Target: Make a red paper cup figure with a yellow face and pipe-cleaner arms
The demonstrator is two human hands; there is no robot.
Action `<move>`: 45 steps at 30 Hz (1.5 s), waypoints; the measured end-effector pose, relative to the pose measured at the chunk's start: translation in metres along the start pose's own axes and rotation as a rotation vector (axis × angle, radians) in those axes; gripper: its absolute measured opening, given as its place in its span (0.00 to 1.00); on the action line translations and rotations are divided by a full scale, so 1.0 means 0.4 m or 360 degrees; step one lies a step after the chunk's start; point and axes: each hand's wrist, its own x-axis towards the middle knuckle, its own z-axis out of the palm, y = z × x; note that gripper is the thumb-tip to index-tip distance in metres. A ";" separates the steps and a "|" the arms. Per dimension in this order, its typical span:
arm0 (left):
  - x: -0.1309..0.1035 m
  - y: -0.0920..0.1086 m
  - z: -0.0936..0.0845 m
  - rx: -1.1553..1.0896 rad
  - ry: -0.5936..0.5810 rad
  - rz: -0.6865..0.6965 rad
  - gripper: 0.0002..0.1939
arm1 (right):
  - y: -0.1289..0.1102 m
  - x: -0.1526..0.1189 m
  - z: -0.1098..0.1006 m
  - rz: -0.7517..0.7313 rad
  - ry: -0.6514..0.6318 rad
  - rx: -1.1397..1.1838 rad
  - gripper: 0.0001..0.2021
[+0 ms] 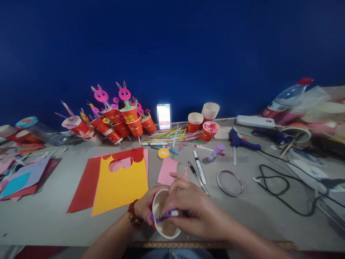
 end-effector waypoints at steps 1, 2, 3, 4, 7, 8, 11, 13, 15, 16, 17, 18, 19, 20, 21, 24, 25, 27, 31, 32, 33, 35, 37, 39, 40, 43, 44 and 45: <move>0.000 0.000 0.001 0.0027 0.0030 0.0012 0.46 | 0.002 0.000 0.001 0.0015 0.0010 0.0013 0.03; 0.000 -0.001 0.001 0.0050 0.0058 0.0023 0.47 | 0.003 0.001 0.002 0.0023 0.0017 0.0029 0.03; 0.000 -0.001 0.001 0.0070 0.0090 0.0036 0.47 | 0.004 0.002 0.002 0.0025 0.0021 0.0047 0.03; 0.001 -0.002 0.002 0.0084 0.0112 0.0049 0.46 | 0.004 0.004 0.002 0.0020 0.0020 0.0067 0.03; 0.007 -0.003 0.005 0.0088 0.0134 0.0119 0.44 | 0.005 0.009 0.001 -0.0005 0.0021 0.0111 0.03; 0.009 -0.003 0.007 0.0082 0.0122 0.0135 0.43 | 0.005 0.010 0.000 -0.0002 0.0033 0.0116 0.04; 0.015 0.002 0.015 0.0060 0.0095 0.0123 0.42 | 0.006 0.011 0.000 0.0056 0.0059 0.0101 0.06; 0.016 0.005 0.021 0.0052 0.0087 0.0081 0.43 | 0.010 0.010 0.001 0.0075 0.0063 0.0090 0.07; 0.016 0.008 0.025 0.0037 0.0078 0.0059 0.44 | 0.014 0.008 0.004 0.0045 0.0078 0.0098 0.07; 0.015 0.009 0.027 0.0026 0.0077 0.0054 0.44 | 0.016 0.007 0.006 0.0031 0.0094 0.0108 0.07; 0.013 0.009 0.028 0.0014 0.0083 0.0055 0.43 | 0.018 0.007 0.007 0.0025 0.0110 0.0118 0.07; 0.012 0.008 0.028 0.0001 0.0091 0.0062 0.43 | 0.020 0.007 0.008 0.0033 0.0133 0.0125 0.06; 0.010 0.007 0.027 -0.0013 0.0099 0.0071 0.42 | 0.021 0.007 0.008 0.0051 0.0167 0.0129 0.06; 0.007 0.005 0.024 -0.0024 0.0103 0.0081 0.42 | 0.022 0.007 0.008 0.0069 0.0201 0.0134 0.07; 0.005 0.001 0.021 -0.0032 0.0102 0.0090 0.42 | 0.023 0.008 0.008 0.0078 0.0230 0.0142 0.07; -0.003 -0.014 0.003 -0.0036 0.0083 0.0128 0.44 | 0.021 0.010 0.004 0.0050 0.0244 0.0194 0.07; -0.005 -0.019 -0.004 -0.0033 0.0088 0.0148 0.44 | 0.020 0.010 0.002 0.0033 0.0223 0.0223 0.08; -0.006 -0.026 -0.016 -0.0003 0.0086 0.0194 0.44 | 0.016 0.009 -0.003 -0.0002 0.0188 0.0292 0.11; 0.001 -0.019 -0.023 0.0100 -0.0061 0.0166 0.46 | 0.010 0.001 -0.016 -0.0052 0.0212 0.0433 0.17; 0.003 -0.016 -0.022 0.0115 -0.0092 0.0131 0.47 | 0.008 -0.001 -0.018 -0.0070 0.0243 0.0449 0.17; 0.003 -0.012 -0.021 0.0120 -0.0101 0.0098 0.47 | 0.007 -0.002 -0.020 -0.0100 0.0283 0.0453 0.17; 0.001 -0.010 -0.019 0.0118 -0.0099 0.0054 0.48 | 0.005 -0.004 -0.022 -0.0175 0.0367 0.0434 0.16; -0.003 -0.013 -0.020 0.0111 -0.0097 0.0043 0.48 | 0.004 -0.004 -0.021 -0.0240 0.0420 0.0393 0.15; -0.008 -0.022 -0.023 0.0102 -0.0087 0.0047 0.47 | 0.002 -0.002 -0.020 -0.0304 0.0436 0.0343 0.15; -0.009 -0.027 -0.025 0.0101 -0.0078 0.0039 0.47 | 0.001 -0.001 -0.019 -0.0335 0.0435 0.0313 0.15; -0.012 -0.033 -0.026 0.0090 -0.0055 -0.0003 0.46 | -0.001 0.001 -0.018 -0.0414 0.0409 0.0245 0.15; -0.012 -0.032 -0.025 0.0092 -0.0066 -0.0019 0.46 | -0.001 0.001 -0.017 -0.0430 0.0401 0.0236 0.15; -0.012 -0.028 -0.022 0.0099 -0.0075 -0.0032 0.46 | -0.001 0.001 -0.016 -0.0442 0.0394 0.0235 0.14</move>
